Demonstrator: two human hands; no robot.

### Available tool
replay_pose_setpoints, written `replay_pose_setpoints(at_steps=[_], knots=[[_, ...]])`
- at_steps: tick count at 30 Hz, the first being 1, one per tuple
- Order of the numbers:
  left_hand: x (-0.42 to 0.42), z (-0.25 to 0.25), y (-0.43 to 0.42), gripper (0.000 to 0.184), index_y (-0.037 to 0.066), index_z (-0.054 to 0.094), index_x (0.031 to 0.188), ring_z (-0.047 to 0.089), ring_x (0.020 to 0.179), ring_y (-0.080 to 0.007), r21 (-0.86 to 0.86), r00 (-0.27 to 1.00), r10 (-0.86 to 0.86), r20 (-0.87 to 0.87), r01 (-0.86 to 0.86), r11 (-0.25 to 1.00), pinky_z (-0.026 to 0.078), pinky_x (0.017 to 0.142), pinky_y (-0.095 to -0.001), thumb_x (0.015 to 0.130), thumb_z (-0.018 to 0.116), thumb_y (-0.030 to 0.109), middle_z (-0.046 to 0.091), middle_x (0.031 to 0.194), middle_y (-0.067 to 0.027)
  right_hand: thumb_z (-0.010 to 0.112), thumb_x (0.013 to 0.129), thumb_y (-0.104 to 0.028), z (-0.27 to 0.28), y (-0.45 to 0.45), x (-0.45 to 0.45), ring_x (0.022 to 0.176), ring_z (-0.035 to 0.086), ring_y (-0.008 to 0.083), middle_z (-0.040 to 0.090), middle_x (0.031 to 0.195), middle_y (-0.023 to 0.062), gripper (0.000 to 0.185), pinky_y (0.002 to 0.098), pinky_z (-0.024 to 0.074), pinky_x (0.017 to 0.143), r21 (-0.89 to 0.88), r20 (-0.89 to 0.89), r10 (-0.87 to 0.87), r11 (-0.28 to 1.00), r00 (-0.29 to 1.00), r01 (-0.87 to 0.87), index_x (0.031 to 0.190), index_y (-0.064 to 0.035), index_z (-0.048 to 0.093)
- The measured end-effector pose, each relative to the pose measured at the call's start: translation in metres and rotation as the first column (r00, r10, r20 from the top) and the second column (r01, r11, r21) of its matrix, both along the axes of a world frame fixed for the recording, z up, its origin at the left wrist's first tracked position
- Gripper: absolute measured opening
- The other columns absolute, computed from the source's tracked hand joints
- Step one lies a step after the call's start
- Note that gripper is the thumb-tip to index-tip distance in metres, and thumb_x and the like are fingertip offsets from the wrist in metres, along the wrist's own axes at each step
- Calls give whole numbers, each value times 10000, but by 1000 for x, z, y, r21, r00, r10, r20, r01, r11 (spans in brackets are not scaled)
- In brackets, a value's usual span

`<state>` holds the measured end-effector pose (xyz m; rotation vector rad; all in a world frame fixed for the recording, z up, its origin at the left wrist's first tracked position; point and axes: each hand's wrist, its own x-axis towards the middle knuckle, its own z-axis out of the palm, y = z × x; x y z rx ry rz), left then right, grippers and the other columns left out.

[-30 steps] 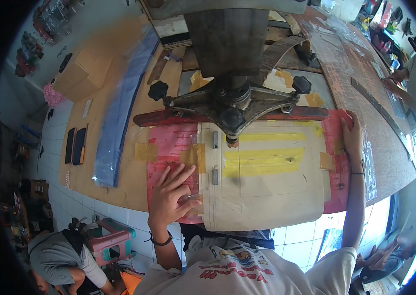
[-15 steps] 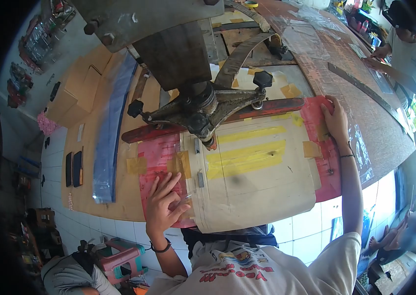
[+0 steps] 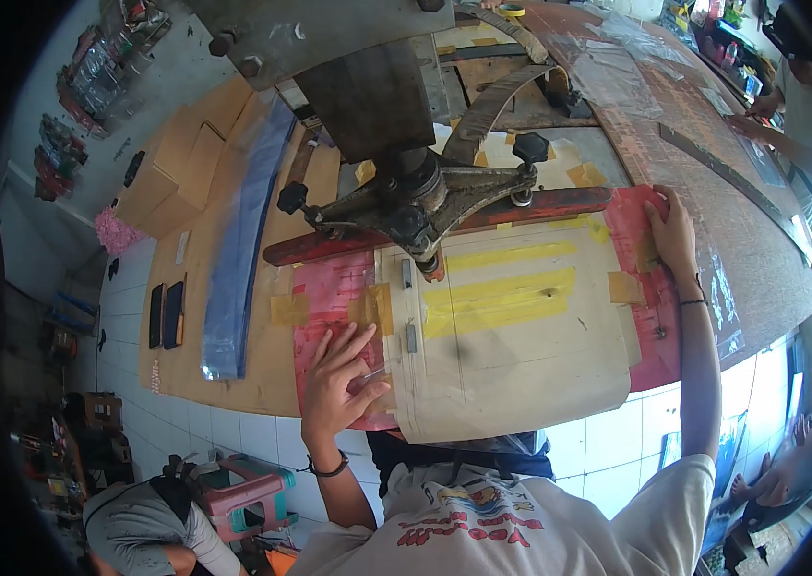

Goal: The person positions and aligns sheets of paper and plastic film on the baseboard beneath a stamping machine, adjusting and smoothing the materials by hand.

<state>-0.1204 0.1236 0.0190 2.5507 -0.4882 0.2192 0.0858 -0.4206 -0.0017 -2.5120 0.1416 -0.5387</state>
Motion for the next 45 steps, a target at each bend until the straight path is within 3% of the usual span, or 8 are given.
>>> replay_pose_setpoints(at_steps=[29, 45], knots=[[1, 2, -2, 515, 35, 593, 680, 479, 1410, -385, 4, 1000, -6, -13, 7, 1000, 277, 1200, -558, 857, 753, 492, 585, 1475, -109, 652, 980, -263, 0, -2, 1, 1110, 681, 386, 704, 1201, 215, 399, 459, 526, 943, 21, -2, 8, 1000, 1000, -8, 1331, -86, 587], [1, -1, -4, 555, 66, 544, 621, 479, 1411, -363, 13, 1000, 13, -3, -13, 1000, 262, 1204, -558, 877, 734, 520, 592, 1471, -88, 652, 976, -271, -1, -3, 1, 1104, 680, 391, 706, 1182, 223, 421, 454, 524, 941, 21, 6, 18, 1000, 1000, -18, 1343, -81, 574]])
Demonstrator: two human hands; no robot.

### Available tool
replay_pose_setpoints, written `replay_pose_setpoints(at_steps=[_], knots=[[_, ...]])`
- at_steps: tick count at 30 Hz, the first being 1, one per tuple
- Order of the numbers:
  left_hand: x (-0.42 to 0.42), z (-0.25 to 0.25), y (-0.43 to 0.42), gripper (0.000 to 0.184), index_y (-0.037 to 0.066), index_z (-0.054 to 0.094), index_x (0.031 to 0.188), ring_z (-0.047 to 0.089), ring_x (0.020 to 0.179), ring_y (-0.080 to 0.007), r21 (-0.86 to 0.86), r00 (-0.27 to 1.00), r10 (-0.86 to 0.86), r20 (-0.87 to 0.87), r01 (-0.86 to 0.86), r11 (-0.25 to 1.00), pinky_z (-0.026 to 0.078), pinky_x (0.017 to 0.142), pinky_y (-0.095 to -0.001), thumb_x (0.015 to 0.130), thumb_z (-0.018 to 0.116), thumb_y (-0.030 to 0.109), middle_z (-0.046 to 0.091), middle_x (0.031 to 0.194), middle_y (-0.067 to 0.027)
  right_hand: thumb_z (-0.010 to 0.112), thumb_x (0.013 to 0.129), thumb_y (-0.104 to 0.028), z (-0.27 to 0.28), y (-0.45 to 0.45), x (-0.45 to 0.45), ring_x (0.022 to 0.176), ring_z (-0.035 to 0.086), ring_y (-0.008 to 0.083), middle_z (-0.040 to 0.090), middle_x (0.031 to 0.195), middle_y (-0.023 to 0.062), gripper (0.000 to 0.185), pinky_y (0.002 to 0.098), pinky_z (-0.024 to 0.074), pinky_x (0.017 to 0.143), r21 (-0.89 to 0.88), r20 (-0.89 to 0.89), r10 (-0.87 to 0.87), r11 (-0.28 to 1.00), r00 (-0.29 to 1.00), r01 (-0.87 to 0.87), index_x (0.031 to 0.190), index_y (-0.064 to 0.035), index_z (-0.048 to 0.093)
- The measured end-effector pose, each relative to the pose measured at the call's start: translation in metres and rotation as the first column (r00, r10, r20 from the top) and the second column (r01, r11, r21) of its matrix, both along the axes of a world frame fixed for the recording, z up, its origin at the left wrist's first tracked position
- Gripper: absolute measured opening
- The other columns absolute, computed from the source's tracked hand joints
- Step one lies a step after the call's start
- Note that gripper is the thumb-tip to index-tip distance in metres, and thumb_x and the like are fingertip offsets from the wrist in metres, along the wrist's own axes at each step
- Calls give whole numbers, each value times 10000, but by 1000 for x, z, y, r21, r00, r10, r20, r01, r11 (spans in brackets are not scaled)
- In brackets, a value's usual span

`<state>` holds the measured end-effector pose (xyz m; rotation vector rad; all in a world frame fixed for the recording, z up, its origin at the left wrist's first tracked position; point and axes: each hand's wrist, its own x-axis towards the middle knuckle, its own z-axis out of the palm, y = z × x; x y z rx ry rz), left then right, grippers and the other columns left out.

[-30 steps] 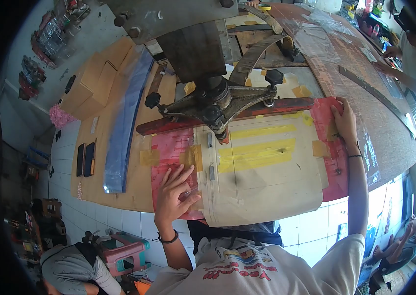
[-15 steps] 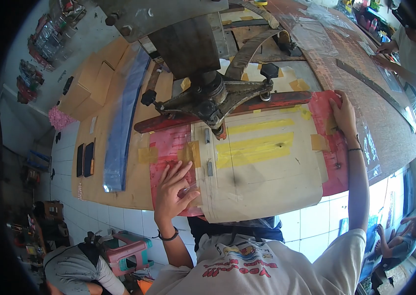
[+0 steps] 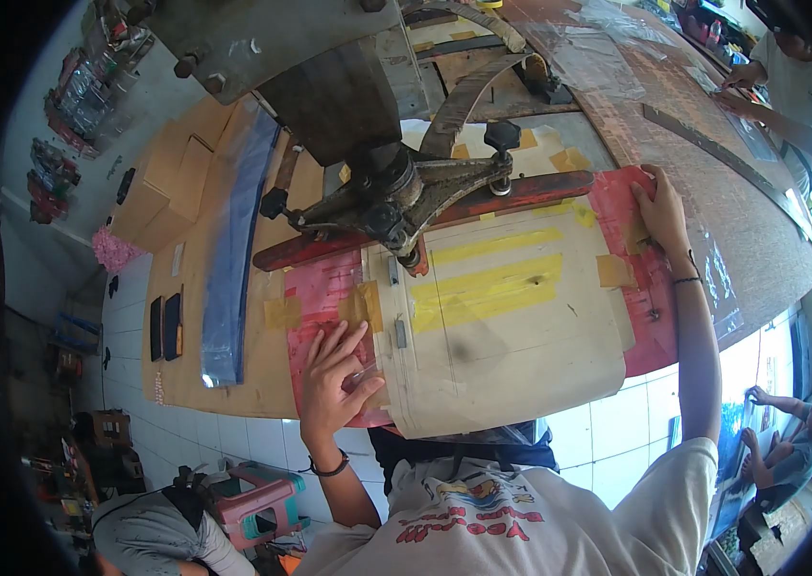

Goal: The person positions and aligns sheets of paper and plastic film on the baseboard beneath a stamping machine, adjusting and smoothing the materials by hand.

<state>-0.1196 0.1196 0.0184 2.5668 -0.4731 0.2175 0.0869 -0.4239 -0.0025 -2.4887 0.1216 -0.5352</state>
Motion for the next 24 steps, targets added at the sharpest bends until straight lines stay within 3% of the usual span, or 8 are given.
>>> replay_pose_setpoints(at_steps=[24], knots=[[1, 4, -2, 561, 58, 538, 618, 499, 1391, -374, 14, 1000, -9, 12, 9, 1000, 286, 1185, -571, 871, 744, 514, 598, 1466, -79, 663, 973, -248, 4, 3, -1, 1060, 695, 398, 717, 1119, 246, 440, 466, 532, 907, 33, -35, -26, 999, 999, 27, 1368, -89, 551]])
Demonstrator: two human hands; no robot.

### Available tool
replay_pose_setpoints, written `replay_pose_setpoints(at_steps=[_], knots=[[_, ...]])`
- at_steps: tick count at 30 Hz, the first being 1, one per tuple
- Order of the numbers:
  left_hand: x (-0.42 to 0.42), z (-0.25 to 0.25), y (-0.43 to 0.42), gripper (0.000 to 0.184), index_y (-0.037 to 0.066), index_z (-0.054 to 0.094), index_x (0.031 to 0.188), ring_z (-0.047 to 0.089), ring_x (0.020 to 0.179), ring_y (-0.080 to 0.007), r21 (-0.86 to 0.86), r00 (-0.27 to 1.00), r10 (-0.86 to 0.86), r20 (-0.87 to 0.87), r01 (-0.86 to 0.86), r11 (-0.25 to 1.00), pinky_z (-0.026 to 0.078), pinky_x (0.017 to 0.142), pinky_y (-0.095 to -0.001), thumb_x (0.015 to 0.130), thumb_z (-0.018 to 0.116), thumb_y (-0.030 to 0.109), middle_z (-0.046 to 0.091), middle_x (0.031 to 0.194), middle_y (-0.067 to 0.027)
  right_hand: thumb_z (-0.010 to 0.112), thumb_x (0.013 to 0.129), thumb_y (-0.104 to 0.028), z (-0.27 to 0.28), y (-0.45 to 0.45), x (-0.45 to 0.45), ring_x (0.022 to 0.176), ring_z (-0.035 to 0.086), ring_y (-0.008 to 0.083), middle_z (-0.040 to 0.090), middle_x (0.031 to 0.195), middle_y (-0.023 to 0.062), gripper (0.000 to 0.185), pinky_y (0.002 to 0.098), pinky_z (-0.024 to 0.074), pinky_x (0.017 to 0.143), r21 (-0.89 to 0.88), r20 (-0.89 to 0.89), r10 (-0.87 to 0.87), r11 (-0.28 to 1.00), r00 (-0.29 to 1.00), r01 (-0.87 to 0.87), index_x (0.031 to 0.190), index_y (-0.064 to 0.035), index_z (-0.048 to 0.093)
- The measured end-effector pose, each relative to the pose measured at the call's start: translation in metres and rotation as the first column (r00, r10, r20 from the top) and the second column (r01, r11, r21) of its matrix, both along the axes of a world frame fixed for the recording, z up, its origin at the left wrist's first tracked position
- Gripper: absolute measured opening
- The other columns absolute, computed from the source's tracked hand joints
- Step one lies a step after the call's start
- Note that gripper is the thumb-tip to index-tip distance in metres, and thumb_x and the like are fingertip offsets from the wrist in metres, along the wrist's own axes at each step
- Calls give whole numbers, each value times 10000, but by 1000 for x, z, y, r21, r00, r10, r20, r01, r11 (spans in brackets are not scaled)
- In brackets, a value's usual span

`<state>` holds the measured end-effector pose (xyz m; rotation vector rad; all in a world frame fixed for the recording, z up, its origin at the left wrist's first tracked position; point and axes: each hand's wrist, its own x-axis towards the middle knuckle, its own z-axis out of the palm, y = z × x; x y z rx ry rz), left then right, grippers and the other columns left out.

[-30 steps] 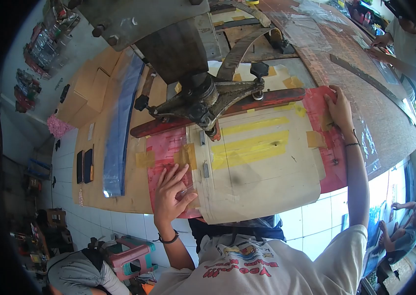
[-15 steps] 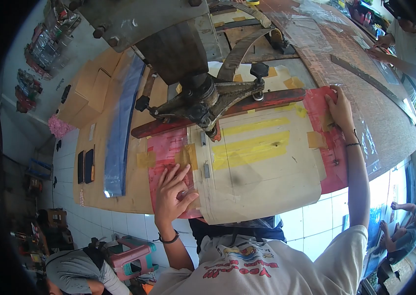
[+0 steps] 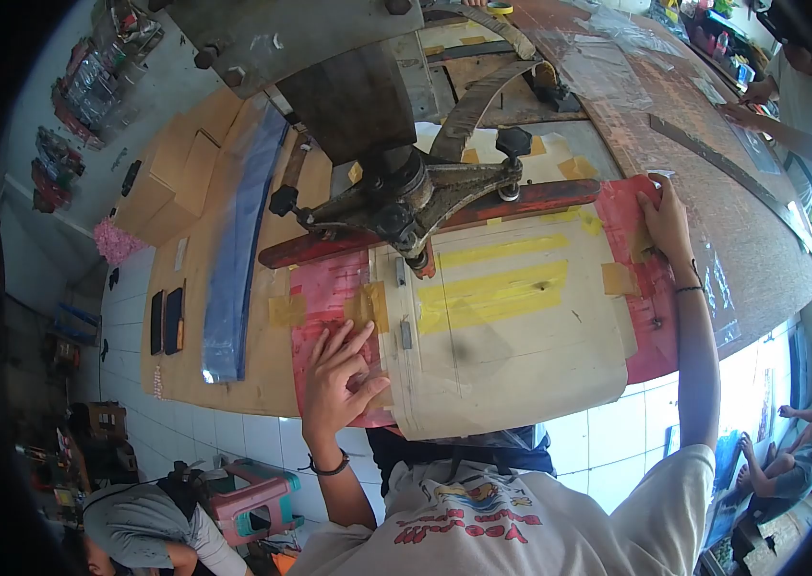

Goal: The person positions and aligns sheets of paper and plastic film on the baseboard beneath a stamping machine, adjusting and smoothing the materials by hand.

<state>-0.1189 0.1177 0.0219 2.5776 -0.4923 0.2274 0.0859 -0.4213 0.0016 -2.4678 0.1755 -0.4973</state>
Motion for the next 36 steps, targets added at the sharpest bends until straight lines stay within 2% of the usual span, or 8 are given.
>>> replay_pose_setpoints(at_steps=[20, 22, 23, 26, 29, 32, 36], knots=[[0, 1, -1, 549, 55, 558, 631, 498, 1392, -358, 4, 1000, 0, -8, 0, 1000, 288, 1185, -570, 873, 743, 512, 595, 1470, -70, 665, 965, -201, -2, -1, 1, 981, 704, 388, 715, 1020, 221, 436, 468, 536, 850, -6, 48, 13, 1000, 999, -13, 1366, -81, 544], [0, 2, -3, 536, 52, 519, 622, 492, 1394, -382, -9, 1000, 1, -12, -1, 1000, 284, 1186, -571, 858, 763, 467, 599, 1460, -105, 664, 966, -198, -6, -3, 2, 979, 704, 389, 715, 1018, 220, 434, 467, 536, 848, -16, 79, 22, 1000, 997, -21, 1367, -81, 544], [0, 2, -3, 534, 50, 500, 617, 489, 1395, -394, -15, 1000, 1, -14, -1, 1000, 282, 1186, -572, 851, 774, 445, 601, 1455, -123, 663, 966, -198, -5, -3, 1, 981, 704, 389, 715, 1021, 221, 435, 468, 535, 850, -15, 77, 21, 1000, 997, -20, 1367, -79, 543], [0, 0, -1, 547, 54, 559, 632, 494, 1396, -358, -3, 1000, 2, -8, -2, 1000, 287, 1185, -570, 869, 746, 509, 594, 1471, -71, 663, 967, -198, -4, -2, 1, 993, 702, 388, 713, 1038, 224, 439, 468, 533, 859, -7, 62, 15, 1000, 998, -15, 1370, -77, 540], [0, 0, -1, 547, 54, 558, 629, 495, 1395, -357, 2, 1000, 0, -4, 0, 1000, 286, 1187, -568, 872, 744, 507, 595, 1470, -71, 665, 966, -199, -4, -3, 2, 1014, 698, 386, 710, 1068, 226, 445, 466, 531, 877, 2, 47, 8, 1000, 999, -8, 1375, -78, 537], [0, 0, -3, 537, 53, 497, 617, 490, 1395, -395, -22, 1000, 1, -6, -1, 1000, 281, 1187, -575, 848, 775, 450, 607, 1449, -117, 665, 967, -200, -6, -4, 3, 1032, 694, 384, 708, 1093, 225, 448, 464, 529, 893, 3, 55, 7, 1000, 998, -7, 1378, -79, 536], [0, 0, -2, 547, 56, 563, 624, 497, 1393, -353, 4, 1000, 1, -9, -1, 1000, 282, 1191, -566, 873, 744, 508, 598, 1466, -73, 666, 968, -205, -4, -3, 2, 1043, 693, 381, 709, 1104, 223, 448, 464, 528, 902, 9, 43, 0, 1000, 999, 0, 1378, -77, 536]])
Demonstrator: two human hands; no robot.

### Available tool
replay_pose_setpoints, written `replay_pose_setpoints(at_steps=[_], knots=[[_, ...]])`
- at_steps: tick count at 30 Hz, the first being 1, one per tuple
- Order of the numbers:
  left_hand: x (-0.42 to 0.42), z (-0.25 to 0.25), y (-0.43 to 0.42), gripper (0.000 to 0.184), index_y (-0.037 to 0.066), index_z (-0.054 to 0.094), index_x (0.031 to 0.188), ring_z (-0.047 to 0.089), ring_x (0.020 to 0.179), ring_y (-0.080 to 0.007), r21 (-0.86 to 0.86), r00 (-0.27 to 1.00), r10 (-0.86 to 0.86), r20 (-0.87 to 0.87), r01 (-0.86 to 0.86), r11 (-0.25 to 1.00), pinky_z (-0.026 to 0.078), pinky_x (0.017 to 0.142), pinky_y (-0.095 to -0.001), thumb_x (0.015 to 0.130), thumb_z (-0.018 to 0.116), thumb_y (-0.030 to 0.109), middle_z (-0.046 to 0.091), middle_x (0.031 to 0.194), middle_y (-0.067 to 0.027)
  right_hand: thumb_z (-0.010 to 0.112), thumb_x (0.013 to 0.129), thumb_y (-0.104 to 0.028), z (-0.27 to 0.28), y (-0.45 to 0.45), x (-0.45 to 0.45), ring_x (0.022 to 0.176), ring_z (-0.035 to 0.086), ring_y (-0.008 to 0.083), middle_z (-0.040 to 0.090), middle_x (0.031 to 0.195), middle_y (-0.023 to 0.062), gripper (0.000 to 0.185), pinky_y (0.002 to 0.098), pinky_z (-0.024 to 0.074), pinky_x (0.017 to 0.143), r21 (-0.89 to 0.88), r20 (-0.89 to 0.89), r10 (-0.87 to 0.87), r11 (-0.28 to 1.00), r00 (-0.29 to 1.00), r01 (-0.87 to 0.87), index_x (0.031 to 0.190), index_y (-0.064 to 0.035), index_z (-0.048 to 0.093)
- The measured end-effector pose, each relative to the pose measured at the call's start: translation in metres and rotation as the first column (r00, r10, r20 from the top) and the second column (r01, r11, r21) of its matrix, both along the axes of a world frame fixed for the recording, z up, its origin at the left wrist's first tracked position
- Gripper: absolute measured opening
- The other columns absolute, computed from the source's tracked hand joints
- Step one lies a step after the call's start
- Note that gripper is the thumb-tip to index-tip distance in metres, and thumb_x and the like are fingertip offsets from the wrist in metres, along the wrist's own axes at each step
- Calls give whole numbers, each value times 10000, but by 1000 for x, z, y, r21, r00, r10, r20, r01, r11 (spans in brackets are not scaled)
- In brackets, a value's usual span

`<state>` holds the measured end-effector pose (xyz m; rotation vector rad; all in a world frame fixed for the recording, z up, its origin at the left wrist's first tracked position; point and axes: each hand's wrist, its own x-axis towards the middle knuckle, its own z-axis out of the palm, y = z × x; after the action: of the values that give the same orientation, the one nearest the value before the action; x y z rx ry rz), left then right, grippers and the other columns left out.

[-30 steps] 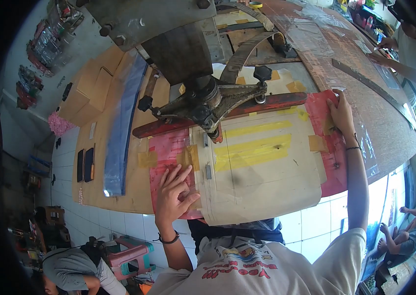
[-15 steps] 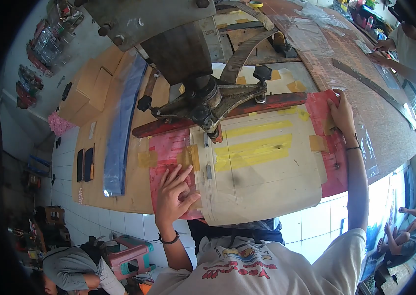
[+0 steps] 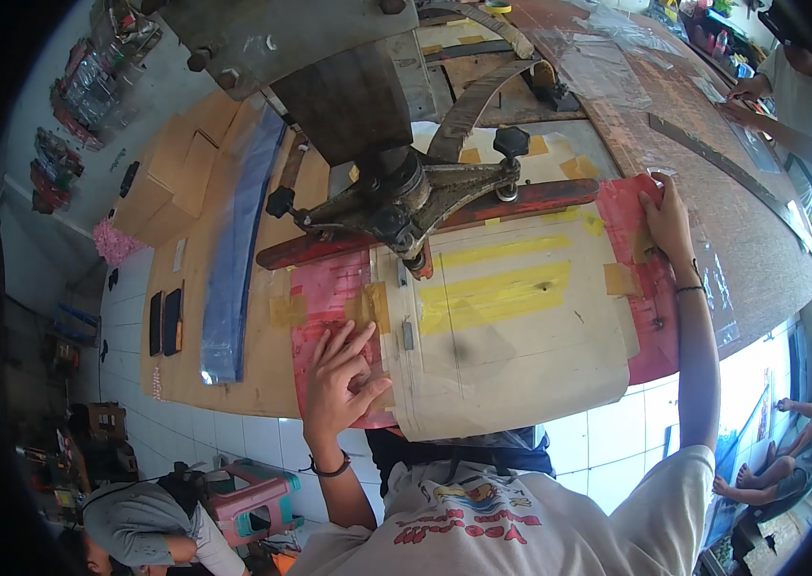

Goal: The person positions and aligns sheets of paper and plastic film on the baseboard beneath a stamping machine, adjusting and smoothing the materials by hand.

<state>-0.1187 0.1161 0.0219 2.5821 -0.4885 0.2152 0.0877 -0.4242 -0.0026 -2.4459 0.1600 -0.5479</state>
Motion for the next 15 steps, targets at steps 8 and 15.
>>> replay_pose_setpoints(at_steps=[8, 15], knots=[[0, -1, 1, 552, 56, 560, 622, 495, 1394, -365, 3, 1000, -1, 2, 1, 1000, 279, 1192, -566, 872, 745, 513, 595, 1470, -72, 664, 970, -209, 0, 0, 0, 1042, 694, 381, 710, 1099, 226, 444, 461, 529, 900, -12, 3, 2, 1000, 1000, -2, 1375, -81, 537], [0, -1, 0, 548, 56, 571, 632, 494, 1395, -359, 13, 1000, 2, 1, -2, 1000, 281, 1191, -565, 872, 743, 518, 597, 1468, -71, 660, 971, -210, -2, -2, 1, 1042, 692, 387, 710, 1083, 223, 434, 468, 527, 898, -8, -1, 3, 1000, 1000, -3, 1368, -85, 539]])
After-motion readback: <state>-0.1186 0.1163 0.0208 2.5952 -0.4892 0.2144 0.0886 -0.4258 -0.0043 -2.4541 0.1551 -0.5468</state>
